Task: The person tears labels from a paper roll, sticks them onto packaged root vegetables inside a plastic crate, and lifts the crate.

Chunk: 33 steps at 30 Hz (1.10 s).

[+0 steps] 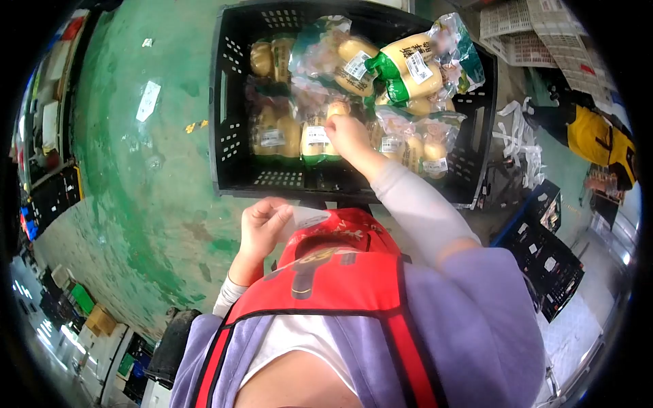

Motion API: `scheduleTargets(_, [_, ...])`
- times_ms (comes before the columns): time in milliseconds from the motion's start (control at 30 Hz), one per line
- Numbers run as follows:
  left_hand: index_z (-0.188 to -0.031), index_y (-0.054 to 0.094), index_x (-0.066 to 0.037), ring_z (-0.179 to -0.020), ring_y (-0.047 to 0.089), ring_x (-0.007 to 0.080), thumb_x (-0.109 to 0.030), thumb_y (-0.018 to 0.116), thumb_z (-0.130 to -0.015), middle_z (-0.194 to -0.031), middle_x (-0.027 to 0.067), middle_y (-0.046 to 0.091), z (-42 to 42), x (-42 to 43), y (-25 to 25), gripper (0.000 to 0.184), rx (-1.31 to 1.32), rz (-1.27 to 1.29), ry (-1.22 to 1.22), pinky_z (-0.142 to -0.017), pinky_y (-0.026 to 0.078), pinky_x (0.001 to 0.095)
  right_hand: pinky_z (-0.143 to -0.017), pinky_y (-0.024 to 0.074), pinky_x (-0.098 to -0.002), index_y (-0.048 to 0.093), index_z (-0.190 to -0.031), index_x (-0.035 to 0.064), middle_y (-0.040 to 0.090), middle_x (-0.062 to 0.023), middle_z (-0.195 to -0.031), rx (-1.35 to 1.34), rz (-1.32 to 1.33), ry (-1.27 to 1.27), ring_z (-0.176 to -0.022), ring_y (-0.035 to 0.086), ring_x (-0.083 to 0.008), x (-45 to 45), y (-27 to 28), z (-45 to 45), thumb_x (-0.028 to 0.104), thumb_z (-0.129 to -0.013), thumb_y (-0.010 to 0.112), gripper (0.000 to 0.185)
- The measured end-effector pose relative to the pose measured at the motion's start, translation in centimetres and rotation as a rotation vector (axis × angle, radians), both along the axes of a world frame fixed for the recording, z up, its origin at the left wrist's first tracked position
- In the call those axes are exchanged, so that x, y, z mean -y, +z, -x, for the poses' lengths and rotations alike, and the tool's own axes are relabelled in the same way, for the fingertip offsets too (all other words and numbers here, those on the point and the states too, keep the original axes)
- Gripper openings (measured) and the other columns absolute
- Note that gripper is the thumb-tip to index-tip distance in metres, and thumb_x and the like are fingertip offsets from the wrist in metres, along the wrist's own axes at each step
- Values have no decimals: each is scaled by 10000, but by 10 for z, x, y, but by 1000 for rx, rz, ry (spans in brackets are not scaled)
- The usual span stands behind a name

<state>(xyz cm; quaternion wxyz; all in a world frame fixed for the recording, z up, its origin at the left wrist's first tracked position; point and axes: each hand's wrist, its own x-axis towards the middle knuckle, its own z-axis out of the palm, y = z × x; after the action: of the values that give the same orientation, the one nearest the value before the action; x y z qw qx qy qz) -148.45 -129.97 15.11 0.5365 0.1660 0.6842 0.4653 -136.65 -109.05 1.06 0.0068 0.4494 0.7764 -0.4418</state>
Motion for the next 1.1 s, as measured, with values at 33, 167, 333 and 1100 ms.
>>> scheduleTargets(33, [-778,638,-3,-646,554,108,-113,687,-776,-699,52,625,0,0,0,121,-28,-14,9,-595,447,245,-671,473,-394,618,-881,45,633,-138,-808,69,-157,80,-759,609,-306,0,4,4,220,-755,627,216])
scheduleTargets(167, [-778,631,0,-662,538,95,-95,680,-782,-745,43,617,2,-7,4,107,-20,-80,104,-596,434,231,-657,473,-415,600,-854,54,595,-117,-777,140,-484,207,-742,599,-313,-3,14,4,234,-723,656,230])
scheduleTargets(333, [-791,609,0,-661,500,59,-75,647,-815,-733,7,585,9,-14,12,87,-21,-200,141,-606,416,199,-682,479,-350,612,-976,55,631,-123,-877,-98,14,4,-805,620,-248,7,49,-24,295,-774,660,317])
scheduleTargets(1100, [-788,541,-16,-662,487,43,-95,576,-872,-730,-2,551,-29,-57,6,120,55,-235,-33,-585,411,186,-581,443,-222,580,-918,-7,589,-58,-809,-619,131,-148,-675,548,-97,49,167,-63,52,-814,628,129])
